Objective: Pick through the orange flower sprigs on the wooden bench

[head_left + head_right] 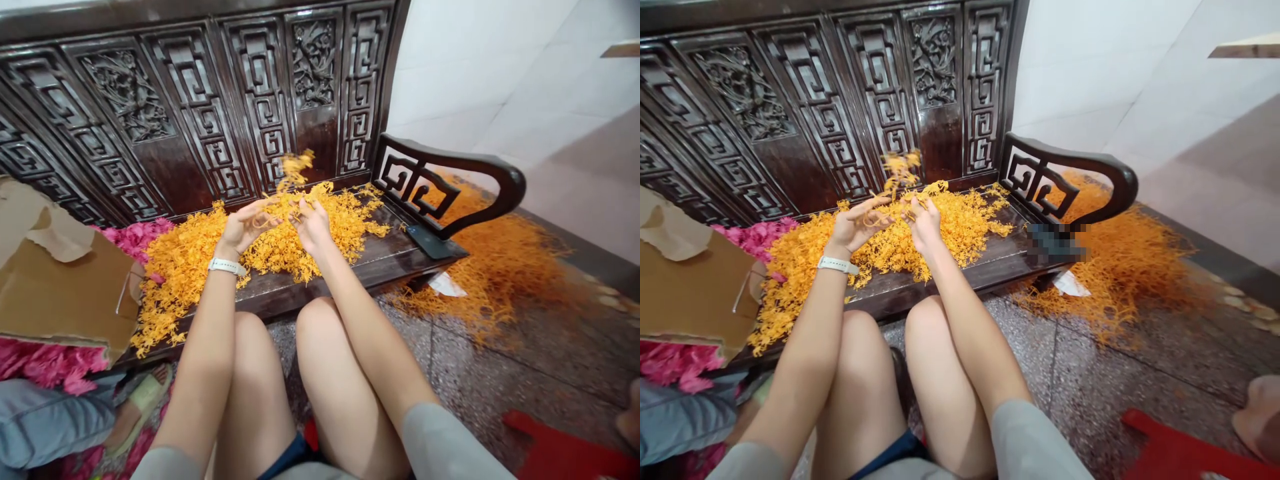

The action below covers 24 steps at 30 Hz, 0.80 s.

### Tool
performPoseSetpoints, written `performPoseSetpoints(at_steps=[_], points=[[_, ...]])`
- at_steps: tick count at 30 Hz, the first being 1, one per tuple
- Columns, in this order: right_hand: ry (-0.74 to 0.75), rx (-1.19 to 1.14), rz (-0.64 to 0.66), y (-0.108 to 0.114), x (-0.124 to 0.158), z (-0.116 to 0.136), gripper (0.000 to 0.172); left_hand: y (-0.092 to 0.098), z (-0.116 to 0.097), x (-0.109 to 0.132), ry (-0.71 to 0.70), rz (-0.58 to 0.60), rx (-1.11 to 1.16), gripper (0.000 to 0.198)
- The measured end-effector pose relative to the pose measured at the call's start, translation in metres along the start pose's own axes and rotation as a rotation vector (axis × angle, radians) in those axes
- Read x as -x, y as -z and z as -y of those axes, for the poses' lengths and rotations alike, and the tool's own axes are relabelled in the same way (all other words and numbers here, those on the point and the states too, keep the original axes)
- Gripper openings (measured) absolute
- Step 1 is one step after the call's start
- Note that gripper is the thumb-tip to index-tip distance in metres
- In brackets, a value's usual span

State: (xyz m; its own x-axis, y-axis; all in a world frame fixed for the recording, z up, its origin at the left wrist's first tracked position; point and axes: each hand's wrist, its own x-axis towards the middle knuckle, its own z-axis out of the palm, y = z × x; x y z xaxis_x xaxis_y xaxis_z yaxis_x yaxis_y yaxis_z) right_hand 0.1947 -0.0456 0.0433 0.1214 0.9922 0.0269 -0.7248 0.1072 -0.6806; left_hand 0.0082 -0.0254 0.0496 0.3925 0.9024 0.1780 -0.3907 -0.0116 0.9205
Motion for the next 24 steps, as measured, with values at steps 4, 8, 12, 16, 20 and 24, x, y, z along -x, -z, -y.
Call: performPoseSetpoints(at_steps=[4, 8, 12, 16, 20, 24], points=[[-0.021, 0.027, -0.018, 0.002, -0.002, 0.000, 0.012, 0.009, 0.001, 0.006, 0.004, 0.135, -0.184, 0.070], [-0.010, 0.049, 0.004, 0.002, -0.003, -0.004, 0.011, 0.001, 0.007, 0.002, 0.038, 0.124, -0.372, 0.076], [-0.021, 0.055, -0.002, -0.001, -0.001, -0.009, 0.016, -0.019, 0.023, -0.013, -0.143, -0.086, -0.496, 0.047], [-0.002, 0.083, -0.095, -0.003, -0.001, -0.014, 0.030, -0.032, 0.034, -0.024, -0.298, -0.234, -0.509, 0.038], [0.056, 0.238, -0.089, -0.002, -0.005, -0.020, 0.038, -0.035, 0.040, -0.027, -0.361, -0.297, -0.565, 0.024], [0.096, 0.351, 0.014, 0.003, -0.005, -0.019, 0.028, -0.031, 0.040, -0.026, -0.413, -0.341, -0.740, 0.016]])
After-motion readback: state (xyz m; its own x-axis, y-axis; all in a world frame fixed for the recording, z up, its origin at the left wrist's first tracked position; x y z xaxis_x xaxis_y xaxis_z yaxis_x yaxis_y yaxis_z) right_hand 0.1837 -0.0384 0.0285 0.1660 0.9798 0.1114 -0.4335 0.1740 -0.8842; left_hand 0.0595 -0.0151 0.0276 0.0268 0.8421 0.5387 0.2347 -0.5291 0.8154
